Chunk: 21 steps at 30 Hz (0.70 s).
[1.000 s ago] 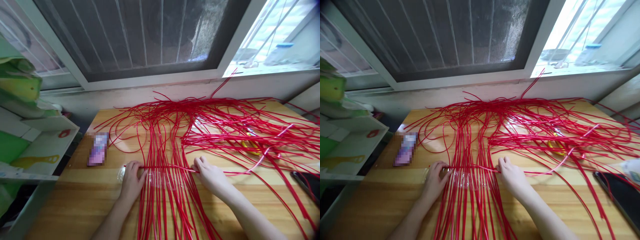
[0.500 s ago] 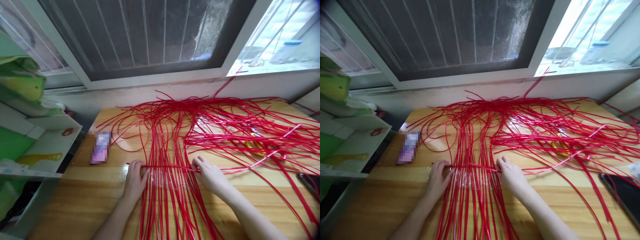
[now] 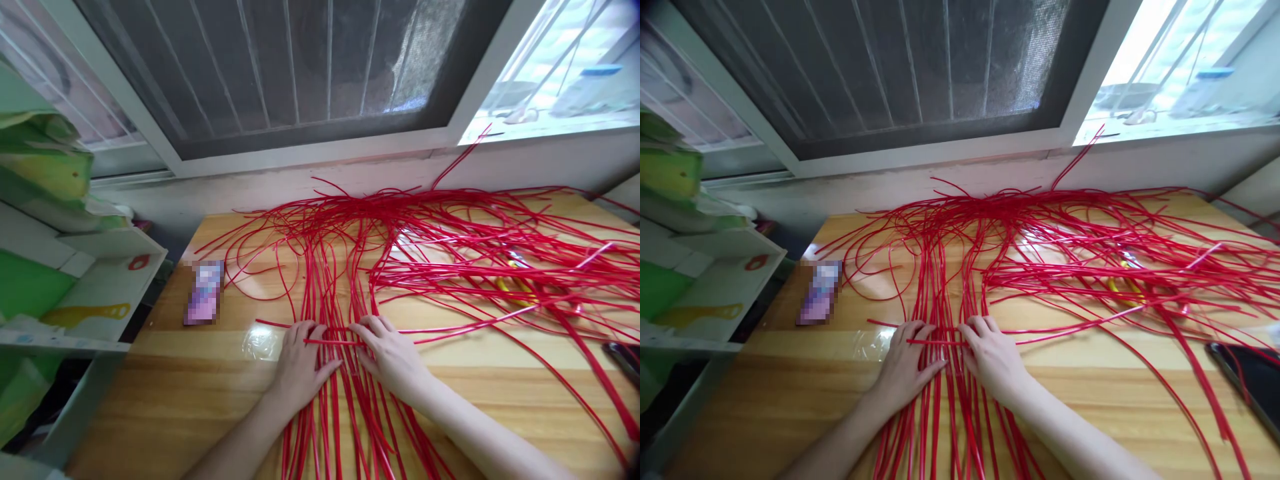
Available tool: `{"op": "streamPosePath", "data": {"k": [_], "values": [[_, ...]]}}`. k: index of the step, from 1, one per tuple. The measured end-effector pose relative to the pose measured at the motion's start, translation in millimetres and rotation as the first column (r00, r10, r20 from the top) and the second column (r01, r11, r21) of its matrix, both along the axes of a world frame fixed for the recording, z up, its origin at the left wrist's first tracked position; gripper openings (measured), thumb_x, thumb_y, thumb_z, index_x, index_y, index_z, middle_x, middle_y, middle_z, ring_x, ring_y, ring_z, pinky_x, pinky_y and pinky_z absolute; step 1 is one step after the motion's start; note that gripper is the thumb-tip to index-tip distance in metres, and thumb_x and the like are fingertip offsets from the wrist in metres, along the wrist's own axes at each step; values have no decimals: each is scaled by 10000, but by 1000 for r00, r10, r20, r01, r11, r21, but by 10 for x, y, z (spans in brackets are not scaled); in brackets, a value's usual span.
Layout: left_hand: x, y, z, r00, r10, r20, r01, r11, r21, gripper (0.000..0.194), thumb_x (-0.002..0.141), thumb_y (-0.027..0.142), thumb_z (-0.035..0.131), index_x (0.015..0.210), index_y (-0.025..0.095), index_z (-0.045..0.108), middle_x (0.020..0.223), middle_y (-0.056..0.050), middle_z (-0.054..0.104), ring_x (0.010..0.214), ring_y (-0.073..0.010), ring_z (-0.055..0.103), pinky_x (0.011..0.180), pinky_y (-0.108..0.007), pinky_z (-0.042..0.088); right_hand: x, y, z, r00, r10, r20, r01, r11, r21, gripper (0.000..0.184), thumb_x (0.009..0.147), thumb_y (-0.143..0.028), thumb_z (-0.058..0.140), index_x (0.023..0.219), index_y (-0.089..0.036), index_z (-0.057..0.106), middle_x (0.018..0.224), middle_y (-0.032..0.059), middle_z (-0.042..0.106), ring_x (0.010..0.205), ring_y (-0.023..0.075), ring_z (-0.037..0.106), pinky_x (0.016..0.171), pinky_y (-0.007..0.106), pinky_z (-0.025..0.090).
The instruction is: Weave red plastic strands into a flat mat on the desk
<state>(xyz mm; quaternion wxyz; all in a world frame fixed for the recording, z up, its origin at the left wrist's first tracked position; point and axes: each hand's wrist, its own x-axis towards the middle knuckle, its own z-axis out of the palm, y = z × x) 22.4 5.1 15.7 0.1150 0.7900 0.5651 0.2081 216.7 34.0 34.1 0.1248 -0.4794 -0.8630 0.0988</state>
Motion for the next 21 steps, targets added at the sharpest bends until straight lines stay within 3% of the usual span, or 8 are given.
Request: {"op": "streamPosePath", "data": {"k": [7,13,21], "values": [[-11,13,-10,1000,14,2,-14,1000,13,475,731,459,541,1113,184,474,1108,-113,471,1068,-265,413,898,-483,376,9,-27,28,998,-25,58,24,999,21,278,768,-182,499,1032,-244,560,934,70,526,932,206,445,701,281,425],[9,-3,0,1000,26,-1,-26,999,24,457,734,455,540,1107,197,480,1064,-101,483,1022,-251,444,860,-456,406,14,-64,35,991,-62,119,59,998,23,315,763,-192,522,1064,-279,549,907,68,519,883,203,454,611,245,400],[-2,-9,-29,999,41,-22,-40,998,45,442,729,466,541,1059,173,511,1053,-105,479,1020,-251,435,870,-446,406,22,-22,22,994,-52,98,55,998,-28,122,818,-240,460,880,-215,562,879,65,497,872,191,442,635,250,383]]}}
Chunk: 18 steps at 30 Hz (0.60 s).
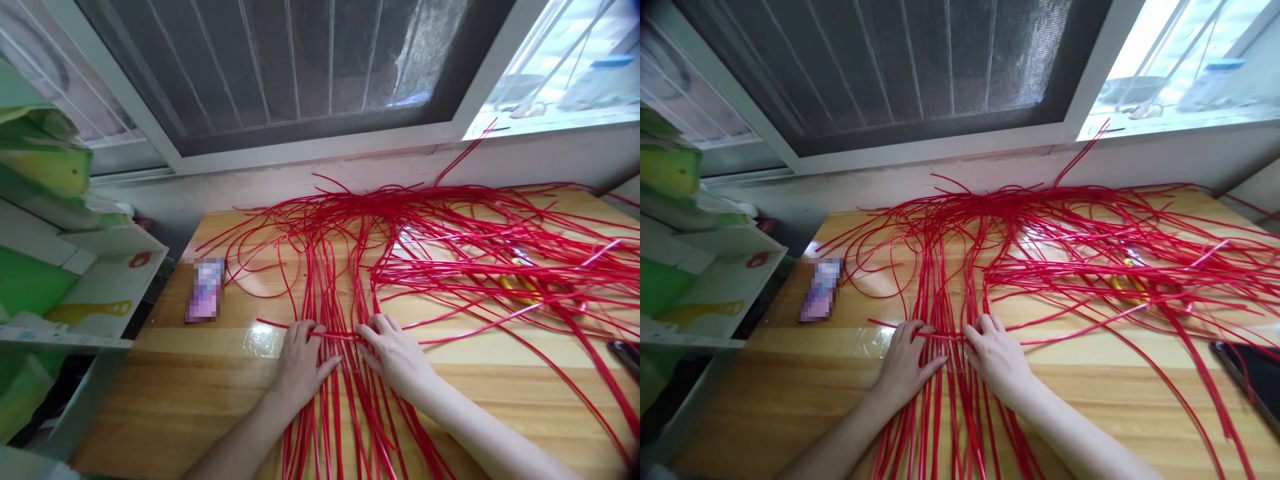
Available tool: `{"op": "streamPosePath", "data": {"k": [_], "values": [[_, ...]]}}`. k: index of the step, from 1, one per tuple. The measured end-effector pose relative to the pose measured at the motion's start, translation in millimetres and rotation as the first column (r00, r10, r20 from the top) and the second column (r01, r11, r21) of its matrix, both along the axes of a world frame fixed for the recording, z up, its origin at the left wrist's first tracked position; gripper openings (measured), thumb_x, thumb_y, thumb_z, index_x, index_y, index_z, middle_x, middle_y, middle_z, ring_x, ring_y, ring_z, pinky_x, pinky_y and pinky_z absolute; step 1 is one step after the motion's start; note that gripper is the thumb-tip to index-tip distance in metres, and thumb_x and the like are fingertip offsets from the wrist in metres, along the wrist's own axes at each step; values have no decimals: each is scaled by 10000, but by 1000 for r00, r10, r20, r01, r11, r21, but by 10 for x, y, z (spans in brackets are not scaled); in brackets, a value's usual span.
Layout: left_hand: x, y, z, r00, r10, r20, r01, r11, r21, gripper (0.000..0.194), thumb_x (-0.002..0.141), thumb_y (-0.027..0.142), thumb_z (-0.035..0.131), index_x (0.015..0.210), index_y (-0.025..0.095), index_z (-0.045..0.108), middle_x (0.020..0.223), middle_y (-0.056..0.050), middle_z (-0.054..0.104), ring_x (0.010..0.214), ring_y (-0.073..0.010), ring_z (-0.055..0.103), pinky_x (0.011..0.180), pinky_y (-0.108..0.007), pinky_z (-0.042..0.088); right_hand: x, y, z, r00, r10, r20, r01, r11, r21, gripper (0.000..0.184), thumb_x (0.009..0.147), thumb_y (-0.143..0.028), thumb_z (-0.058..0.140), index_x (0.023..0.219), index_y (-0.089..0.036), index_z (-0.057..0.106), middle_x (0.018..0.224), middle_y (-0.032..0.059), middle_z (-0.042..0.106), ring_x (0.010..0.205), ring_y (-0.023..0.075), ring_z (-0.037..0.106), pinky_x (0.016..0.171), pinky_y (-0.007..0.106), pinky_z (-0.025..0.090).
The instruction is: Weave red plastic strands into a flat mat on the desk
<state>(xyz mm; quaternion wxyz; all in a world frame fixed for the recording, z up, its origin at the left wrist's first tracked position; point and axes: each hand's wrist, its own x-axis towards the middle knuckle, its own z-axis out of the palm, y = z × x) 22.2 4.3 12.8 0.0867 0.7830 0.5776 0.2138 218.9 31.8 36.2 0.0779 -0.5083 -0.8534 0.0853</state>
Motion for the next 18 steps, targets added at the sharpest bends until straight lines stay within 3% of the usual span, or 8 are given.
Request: {"op": "streamPosePath", "data": {"k": [11,18], "values": [[18,-25,0,999,43,-12,-43,999,21,446,719,476,549,1045,173,517,1038,-101,478,1001,-248,439,870,-447,398,20,4,10,1000,6,24,-7,1000,0,170,828,-245,458,960,-230,563,866,65,510,860,192,452,603,242,381],[-147,50,28,975,216,58,-219,975,42,499,685,543,546,980,146,481,975,-89,485,948,-236,454,838,-432,414,77,22,-21,999,-37,2,37,996,86,205,796,-333,512,950,-201,542,941,75,518,890,206,455,613,262,397]]}}
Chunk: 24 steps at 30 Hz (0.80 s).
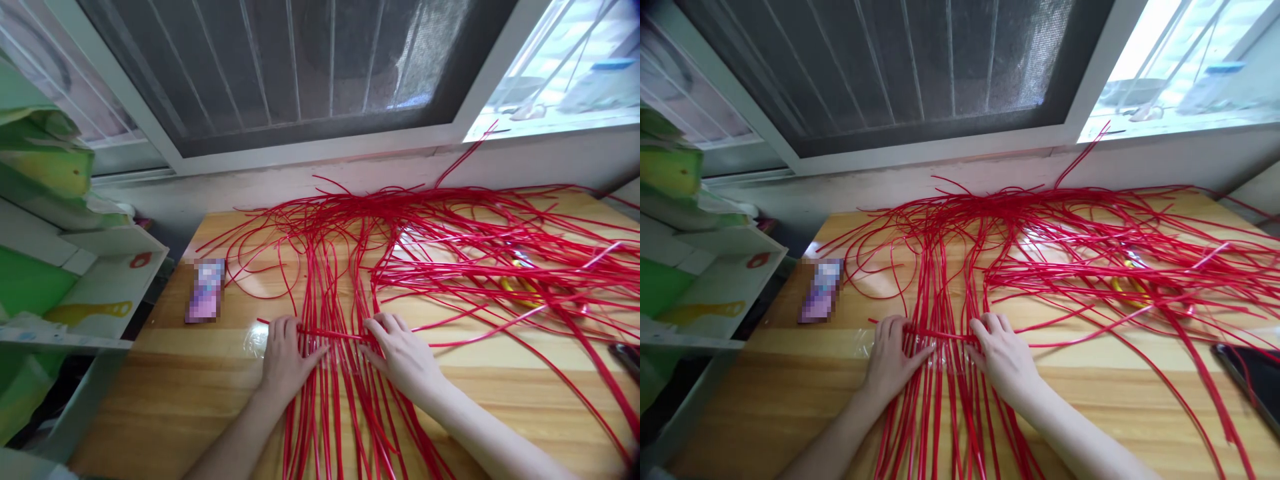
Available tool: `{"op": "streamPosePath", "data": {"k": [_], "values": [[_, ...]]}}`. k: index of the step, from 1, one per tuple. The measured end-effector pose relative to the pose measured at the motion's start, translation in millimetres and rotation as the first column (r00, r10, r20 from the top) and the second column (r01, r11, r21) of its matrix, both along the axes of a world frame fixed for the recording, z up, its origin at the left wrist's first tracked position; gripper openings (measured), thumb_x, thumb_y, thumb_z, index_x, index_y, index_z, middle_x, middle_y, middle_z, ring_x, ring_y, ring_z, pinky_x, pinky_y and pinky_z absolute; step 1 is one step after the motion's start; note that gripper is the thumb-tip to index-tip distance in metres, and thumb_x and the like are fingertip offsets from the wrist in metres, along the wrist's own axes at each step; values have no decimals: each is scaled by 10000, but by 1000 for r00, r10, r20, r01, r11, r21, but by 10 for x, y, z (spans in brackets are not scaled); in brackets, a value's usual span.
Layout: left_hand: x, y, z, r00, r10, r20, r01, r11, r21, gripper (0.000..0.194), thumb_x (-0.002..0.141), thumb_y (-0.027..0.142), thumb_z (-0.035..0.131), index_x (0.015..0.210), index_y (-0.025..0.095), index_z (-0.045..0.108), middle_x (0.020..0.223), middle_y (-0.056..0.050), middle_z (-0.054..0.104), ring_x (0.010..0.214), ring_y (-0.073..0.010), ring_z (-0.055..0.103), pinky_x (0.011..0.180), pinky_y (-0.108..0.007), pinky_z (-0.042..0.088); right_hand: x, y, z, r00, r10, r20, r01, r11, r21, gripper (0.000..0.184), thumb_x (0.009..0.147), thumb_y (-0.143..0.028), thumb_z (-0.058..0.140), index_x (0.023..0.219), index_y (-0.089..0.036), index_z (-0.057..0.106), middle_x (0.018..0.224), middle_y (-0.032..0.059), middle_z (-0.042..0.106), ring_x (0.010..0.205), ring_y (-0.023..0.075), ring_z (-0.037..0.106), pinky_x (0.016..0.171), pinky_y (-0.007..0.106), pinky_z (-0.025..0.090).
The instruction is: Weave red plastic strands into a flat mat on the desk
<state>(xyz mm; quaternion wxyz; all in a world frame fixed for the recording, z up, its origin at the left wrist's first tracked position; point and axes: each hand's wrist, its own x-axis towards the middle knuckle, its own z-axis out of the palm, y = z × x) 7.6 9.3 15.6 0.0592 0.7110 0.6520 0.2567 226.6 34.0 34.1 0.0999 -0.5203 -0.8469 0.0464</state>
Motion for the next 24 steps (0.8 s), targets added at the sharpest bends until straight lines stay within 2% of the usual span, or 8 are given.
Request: {"op": "streamPosePath", "data": {"k": [4,8,17,24], "values": [[-50,21,10,1000,-4,-3,4,1000,-27,421,706,527,534,906,160,489,915,-66,495,890,-218,464,804,-404,421,10,12,4,999,23,35,-22,1000,-14,134,804,-330,514,844,-208,552,873,56,532,861,195,465,616,258,384],[-38,18,34,1000,-30,-5,30,998,-58,354,733,500,518,861,171,501,892,-53,494,875,-211,452,790,-388,414,2,17,14,997,29,65,-27,999,-36,134,819,-330,497,830,-209,553,831,49,530,837,192,465,606,257,368],[-26,11,58,999,-23,-31,21,997,-75,345,741,498,507,856,173,507,874,-50,492,857,-214,443,770,-390,406,-31,27,-2,995,18,98,-13,998,-54,138,841,-318,465,810,-217,554,832,52,507,827,189,449,563,238,326],[-15,14,70,1000,-4,-31,2,997,-75,357,735,508,507,850,170,510,868,-54,481,855,-213,448,772,-392,414,-33,33,-9,988,68,140,-64,997,-32,95,836,-224,468,786,-215,548,791,43,509,783,185,444,551,247,299]]}}
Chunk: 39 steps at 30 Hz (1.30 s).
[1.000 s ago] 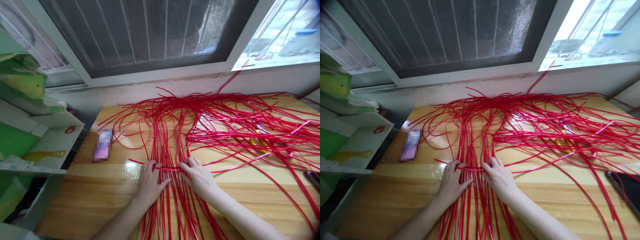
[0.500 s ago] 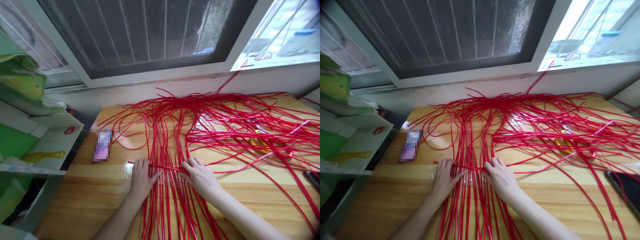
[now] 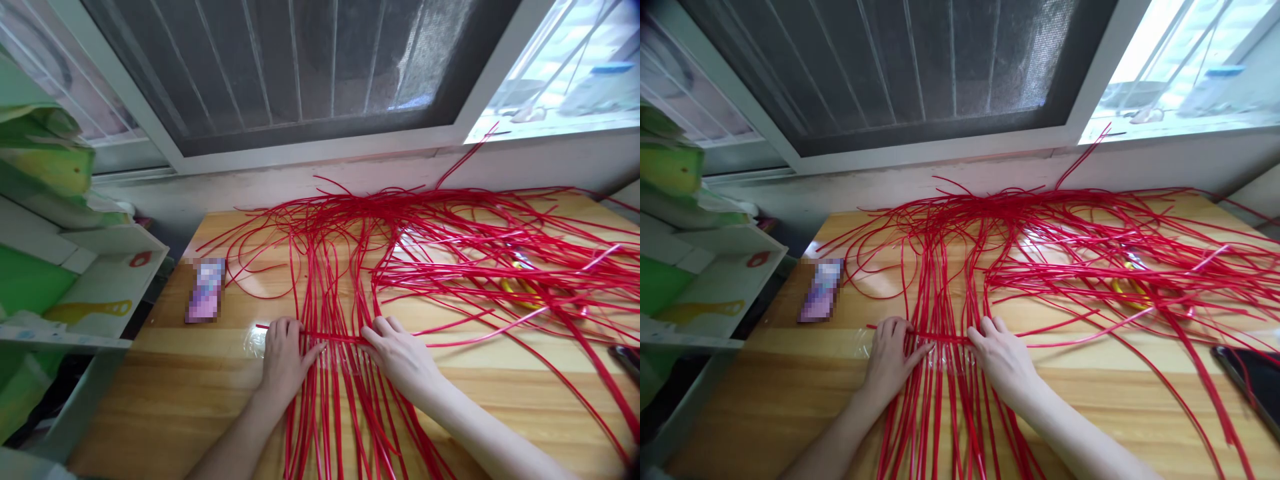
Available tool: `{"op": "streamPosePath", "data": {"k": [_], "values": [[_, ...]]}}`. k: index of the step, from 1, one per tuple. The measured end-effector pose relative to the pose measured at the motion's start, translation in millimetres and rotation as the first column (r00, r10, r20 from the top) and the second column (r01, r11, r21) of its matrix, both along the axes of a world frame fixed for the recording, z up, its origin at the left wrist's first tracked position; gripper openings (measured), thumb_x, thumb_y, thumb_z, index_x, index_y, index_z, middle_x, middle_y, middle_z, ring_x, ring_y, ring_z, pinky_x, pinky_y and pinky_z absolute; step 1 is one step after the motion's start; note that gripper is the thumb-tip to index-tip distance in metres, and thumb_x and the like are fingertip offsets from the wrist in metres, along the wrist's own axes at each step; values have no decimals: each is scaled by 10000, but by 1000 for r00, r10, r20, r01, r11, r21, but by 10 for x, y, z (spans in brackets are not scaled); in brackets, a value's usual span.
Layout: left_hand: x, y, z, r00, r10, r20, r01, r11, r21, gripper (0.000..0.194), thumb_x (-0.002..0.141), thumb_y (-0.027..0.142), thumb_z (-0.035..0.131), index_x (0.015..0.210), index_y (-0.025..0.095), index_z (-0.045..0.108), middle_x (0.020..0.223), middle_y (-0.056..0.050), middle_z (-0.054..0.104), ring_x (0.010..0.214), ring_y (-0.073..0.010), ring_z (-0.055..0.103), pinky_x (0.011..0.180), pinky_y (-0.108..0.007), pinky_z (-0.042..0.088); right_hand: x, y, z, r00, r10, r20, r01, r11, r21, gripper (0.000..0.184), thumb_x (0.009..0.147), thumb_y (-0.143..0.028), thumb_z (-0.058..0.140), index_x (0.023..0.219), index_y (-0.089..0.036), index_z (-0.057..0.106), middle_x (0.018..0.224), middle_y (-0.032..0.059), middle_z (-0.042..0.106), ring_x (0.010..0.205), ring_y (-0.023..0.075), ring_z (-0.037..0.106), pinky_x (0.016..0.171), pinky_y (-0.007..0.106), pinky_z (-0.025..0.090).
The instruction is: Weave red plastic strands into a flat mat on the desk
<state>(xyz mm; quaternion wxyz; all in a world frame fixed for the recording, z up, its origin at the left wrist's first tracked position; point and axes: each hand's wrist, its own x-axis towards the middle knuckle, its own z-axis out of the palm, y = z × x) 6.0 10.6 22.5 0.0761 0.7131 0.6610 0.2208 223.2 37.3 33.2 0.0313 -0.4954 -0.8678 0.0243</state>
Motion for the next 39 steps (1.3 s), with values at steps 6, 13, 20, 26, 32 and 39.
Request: {"op": "streamPosePath", "data": {"k": [6,13,20,26,32,39], "values": [[-3,-15,-48,1000,14,23,-15,999,32,369,727,498,522,888,166,516,942,-76,452,913,-227,443,803,-413,415,-2,-3,8,1000,7,10,-7,1000,-1,98,833,-203,459,781,-210,542,776,43,507,780,192,443,561,254,307],[-38,-18,-86,998,-22,56,17,995,98,398,691,491,572,929,176,525,1012,-86,406,984,-245,430,852,-444,398,3,-32,-8,1000,0,4,0,1000,12,115,810,-142,459,865,-199,542,877,60,518,846,203,438,628,264,356],[83,-76,-42,970,-241,35,238,969,69,488,699,507,558,1062,190,483,1070,-94,443,1052,-249,413,908,-457,374,-14,-23,-12,999,37,13,-38,999,29,101,790,-110,469,820,-173,542,846,66,528,814,204,444,643,277,374],[116,-52,-36,955,-293,49,295,955,-39,569,672,575,538,1095,200,473,1091,-95,476,1049,-262,425,913,-485,357,-5,7,-8,996,86,30,-86,996,17,147,785,-76,425,782,-170,538,811,73,534,791,209,455,647,292,373],[114,-20,-15,958,-278,69,282,957,-59,564,641,560,583,1061,196,491,1080,-89,477,1042,-260,420,909,-464,357,-11,9,-3,999,40,12,-39,999,-34,145,766,-65,429,787,-164,534,825,72,537,810,204,472,652,282,377],[140,-45,-58,965,-242,106,246,969,-35,567,619,534,619,1040,182,477,1054,-89,463,1017,-256,428,889,-472,372,50,45,15,989,-31,-142,5,984,-178,168,781,-83,411,811,-174,549,855,52,543,843,163,504,687,247,396]]}}
